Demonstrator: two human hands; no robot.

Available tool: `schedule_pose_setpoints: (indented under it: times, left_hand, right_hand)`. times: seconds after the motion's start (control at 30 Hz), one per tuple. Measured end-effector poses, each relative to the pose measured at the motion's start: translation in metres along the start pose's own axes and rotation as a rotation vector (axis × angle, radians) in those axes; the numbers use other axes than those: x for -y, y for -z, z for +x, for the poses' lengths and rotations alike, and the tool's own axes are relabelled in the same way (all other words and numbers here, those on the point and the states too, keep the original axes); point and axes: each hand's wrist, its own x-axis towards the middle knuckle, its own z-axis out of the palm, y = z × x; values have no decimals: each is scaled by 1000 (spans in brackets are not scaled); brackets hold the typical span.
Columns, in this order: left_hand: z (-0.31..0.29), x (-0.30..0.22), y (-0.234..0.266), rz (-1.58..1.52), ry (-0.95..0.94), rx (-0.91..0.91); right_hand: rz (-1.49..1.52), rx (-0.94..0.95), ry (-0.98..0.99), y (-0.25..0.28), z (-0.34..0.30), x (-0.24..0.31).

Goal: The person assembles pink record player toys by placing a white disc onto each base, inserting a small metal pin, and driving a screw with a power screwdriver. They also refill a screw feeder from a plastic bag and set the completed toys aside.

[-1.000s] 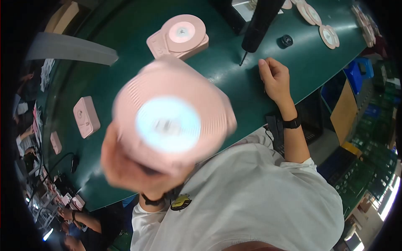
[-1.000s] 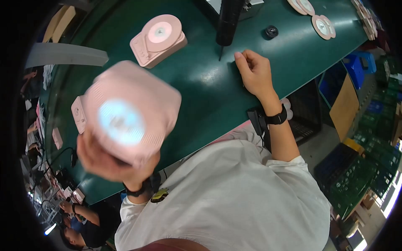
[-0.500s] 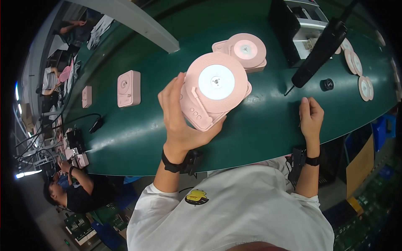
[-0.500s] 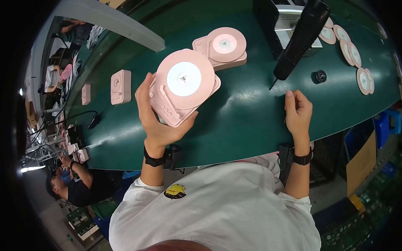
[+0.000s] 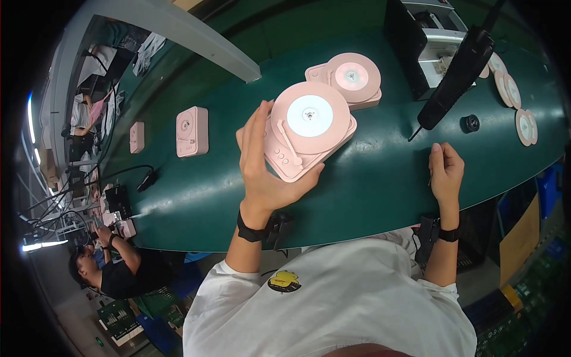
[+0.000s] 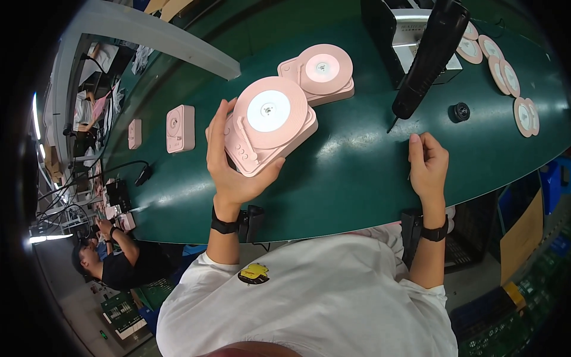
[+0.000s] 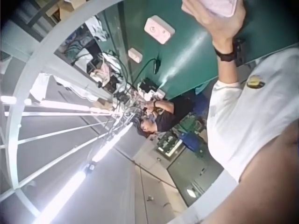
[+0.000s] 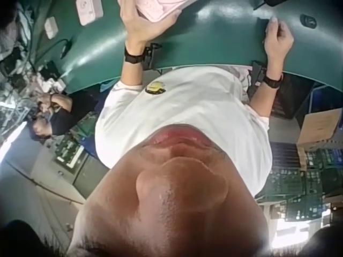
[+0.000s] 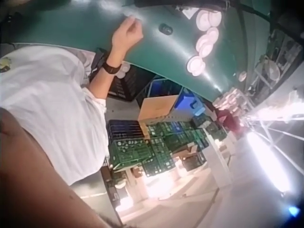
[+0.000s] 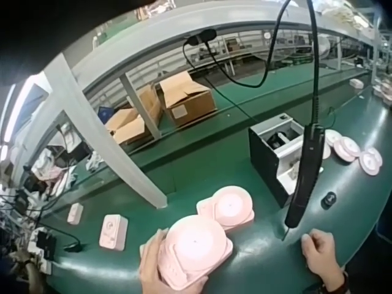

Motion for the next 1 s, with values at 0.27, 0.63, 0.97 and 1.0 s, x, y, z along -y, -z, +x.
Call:
schedule_pose_setpoints:
  times: [0.27,0.63,0.97,1.0]
  left_hand:
    - [11,2,-1,-23,-24,-41]
    - [190,98,-84,70,-73,-30]
    - [164,119,-102,233,-60,143]
    - [162,119,-98,240,-62,144]
  right_hand:
    - [12,19,-66,5,-1,9]
    - [23,-5,-11,9,-2,9]
    - [7,4,8,19,1,10]
    - [-3,7,2,18,3,13]
